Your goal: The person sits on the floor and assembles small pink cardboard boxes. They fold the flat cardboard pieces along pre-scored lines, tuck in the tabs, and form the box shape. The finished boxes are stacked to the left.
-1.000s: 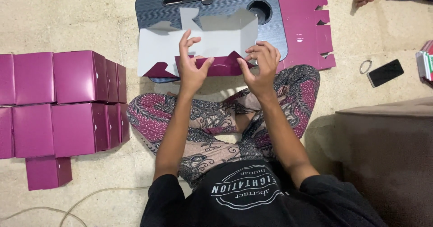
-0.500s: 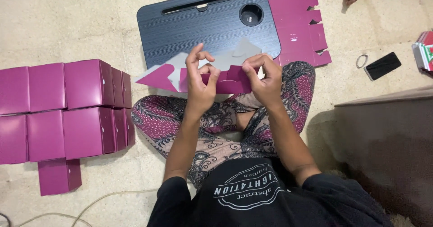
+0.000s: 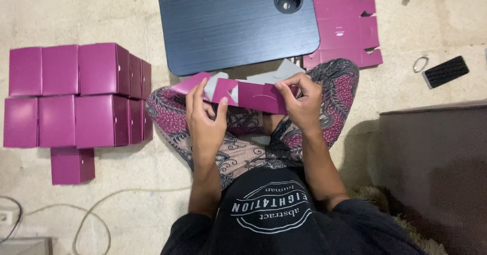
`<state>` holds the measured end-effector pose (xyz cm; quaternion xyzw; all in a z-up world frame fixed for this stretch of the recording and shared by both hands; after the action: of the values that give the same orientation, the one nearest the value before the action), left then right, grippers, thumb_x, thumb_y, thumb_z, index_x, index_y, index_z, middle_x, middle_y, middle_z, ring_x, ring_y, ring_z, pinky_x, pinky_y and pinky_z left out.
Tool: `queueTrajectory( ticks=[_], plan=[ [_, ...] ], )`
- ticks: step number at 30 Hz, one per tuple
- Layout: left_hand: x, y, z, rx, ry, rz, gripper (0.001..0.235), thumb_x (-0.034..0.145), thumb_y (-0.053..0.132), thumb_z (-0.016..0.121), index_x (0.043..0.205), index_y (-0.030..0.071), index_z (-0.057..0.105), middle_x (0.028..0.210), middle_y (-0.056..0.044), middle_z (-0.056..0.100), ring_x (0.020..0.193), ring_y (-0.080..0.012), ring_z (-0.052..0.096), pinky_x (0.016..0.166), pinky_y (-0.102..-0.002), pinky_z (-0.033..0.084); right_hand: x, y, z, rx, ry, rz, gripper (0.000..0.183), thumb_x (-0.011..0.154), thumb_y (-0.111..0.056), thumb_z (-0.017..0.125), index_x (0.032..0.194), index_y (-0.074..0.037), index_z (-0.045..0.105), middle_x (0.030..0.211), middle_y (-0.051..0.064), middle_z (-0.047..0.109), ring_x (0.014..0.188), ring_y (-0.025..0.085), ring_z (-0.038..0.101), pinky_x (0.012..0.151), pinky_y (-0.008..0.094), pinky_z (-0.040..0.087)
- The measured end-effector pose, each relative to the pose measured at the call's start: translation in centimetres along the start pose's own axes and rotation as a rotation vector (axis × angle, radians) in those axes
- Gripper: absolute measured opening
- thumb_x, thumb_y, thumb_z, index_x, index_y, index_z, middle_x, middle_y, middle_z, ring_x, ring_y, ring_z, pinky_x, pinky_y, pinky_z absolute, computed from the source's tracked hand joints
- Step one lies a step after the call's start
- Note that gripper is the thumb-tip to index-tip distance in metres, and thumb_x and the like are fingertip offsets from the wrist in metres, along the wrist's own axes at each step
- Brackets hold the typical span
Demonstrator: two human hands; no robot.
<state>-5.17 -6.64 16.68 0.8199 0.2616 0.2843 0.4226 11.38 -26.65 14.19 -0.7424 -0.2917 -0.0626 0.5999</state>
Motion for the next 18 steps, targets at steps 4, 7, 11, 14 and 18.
queueTrajectory(
  ticks=[4, 7, 11, 14, 18],
  plan=[
    [-2.2, -2.0, 1.1, 0.052, -0.122, -0.255, 0.073, 0.093, 0.02, 0.074, 0.154, -0.001, 0.04, 0.14, -0.035, 0.05, 0.064, -0.0327, 0.066, 0.061, -0.044, 0.051, -1.9, 0.8, 0.5, 0.034, -0.032, 0.077, 0.008, 0.09, -0.007, 0.083, 0.088, -0.006, 0.075, 0.066, 0.01, 0.067, 0.063, 0.011, 0.052, 0.068, 0.031, 0.044],
    [-2.4, -2.3, 2.5, 0.014, -0.198, -0.319, 0.083, 0.095, 0.023, 0.072, 0.16, 0.001, 0.024, 0.137, -0.033, 0.057, 0.081, -0.0437, 0.07, 0.07, -0.05, 0.051, -3.2, 2.2, 0.8, 0.049, -0.019, 0.13, 0.013, 0.089, -0.006, 0.084, 0.099, -0.007, 0.076, 0.069, 0.009, 0.069, 0.063, 0.015, 0.056, 0.069, 0.031, 0.046],
    [-2.3, -3.2, 3.8, 0.057, -0.293, -0.476, 0.079, 0.099, 0.025, 0.067, 0.161, 0.003, 0.024, 0.134, -0.029, 0.061, 0.103, -0.043, 0.069, 0.084, -0.053, 0.054, -3.4, 1.6, 0.3, 0.11, 0.001, 0.151, 0.023, 0.094, -0.002, 0.078, 0.115, -0.005, 0.069, 0.069, 0.009, 0.064, 0.067, 0.013, 0.049, 0.069, 0.032, 0.044],
    [-2.6, -1.7, 4.1, 0.067, -0.362, -0.541, 0.077, 0.1, 0.025, 0.064, 0.161, 0.002, 0.022, 0.139, -0.034, 0.055, 0.12, -0.0473, 0.062, 0.096, -0.06, 0.051, -3.6, 1.9, 0.2, 0.061, 0.033, 0.132, 0.021, 0.095, -0.002, 0.078, 0.113, -0.006, 0.069, 0.066, 0.009, 0.062, 0.064, 0.015, 0.048, 0.067, 0.032, 0.043],
    [-3.8, -3.6, 4.2, 0.013, -0.119, -0.429, 0.074, 0.096, 0.003, 0.067, 0.158, 0.001, 0.028, 0.125, -0.03, 0.059, 0.079, -0.0278, 0.068, 0.058, -0.035, 0.054, -3.8, 2.7, 0.2, -0.012, 0.052, 0.139, 0.017, 0.095, -0.003, 0.079, 0.108, -0.009, 0.071, 0.063, 0.006, 0.062, 0.056, 0.016, 0.045, 0.061, 0.031, 0.04]
  ],
)
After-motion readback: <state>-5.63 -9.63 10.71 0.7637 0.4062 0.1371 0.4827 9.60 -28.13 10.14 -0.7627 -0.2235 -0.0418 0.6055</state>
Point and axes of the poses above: each hand's wrist, its own x-axis towards the middle knuckle, its own z-axis out of the palm, y = z × x, the point moved 7 cm from there along x, towards the middle knuckle
